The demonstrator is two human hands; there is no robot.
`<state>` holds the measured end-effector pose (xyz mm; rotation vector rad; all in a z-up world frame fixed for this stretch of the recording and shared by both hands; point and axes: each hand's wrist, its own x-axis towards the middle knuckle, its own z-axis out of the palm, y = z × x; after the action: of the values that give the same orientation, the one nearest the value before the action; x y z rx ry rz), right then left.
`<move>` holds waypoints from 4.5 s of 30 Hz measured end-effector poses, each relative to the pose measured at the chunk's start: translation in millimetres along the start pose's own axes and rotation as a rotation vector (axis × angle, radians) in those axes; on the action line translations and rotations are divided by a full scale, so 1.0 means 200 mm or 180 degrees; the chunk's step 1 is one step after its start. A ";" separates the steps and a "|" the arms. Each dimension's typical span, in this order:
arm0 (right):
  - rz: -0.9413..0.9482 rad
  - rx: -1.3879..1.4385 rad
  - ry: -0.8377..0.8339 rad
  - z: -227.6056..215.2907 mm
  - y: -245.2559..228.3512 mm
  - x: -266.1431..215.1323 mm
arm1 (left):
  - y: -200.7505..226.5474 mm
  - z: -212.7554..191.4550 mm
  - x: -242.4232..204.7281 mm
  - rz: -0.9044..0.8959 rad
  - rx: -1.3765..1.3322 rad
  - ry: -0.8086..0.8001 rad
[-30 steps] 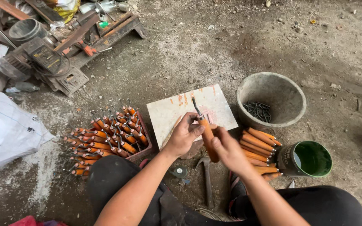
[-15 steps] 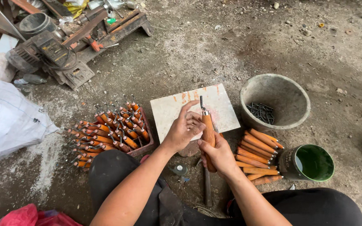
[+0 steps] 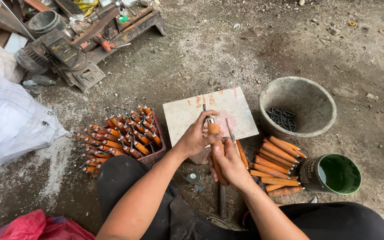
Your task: The person sits on the ground and assembles hooks by inserting metal hooks into wooden handles. They use a hammer to secure the hooks and apply a pink substance from a board to the metal parts. Finished items are placed in a crate.
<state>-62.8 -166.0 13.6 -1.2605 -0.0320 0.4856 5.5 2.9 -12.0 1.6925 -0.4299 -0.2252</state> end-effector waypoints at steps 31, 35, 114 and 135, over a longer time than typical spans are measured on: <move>0.0184 0.1130 -0.0387 -0.09 0.22 -0.01 | 0.04 -0.02 0.02 0.0557 0.0272 -0.0510; 0.0052 0.0938 -0.0454 -0.10 0.23 0.00 | 0.05 -0.03 0.02 0.0631 0.0425 -0.0482; -0.1330 -0.1551 0.1183 -0.12 0.02 0.01 | 0.08 0.12 -0.14 -0.0004 -0.1448 0.0219; -0.0095 -0.1234 0.0602 -0.54 0.61 0.29 | 0.04 0.02 -0.06 -0.0024 -0.0978 0.0631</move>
<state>-20.1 -214.8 -147.6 -1.6798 0.0156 0.3409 -9.1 3.0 -5.2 1.3986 -0.2279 -0.1200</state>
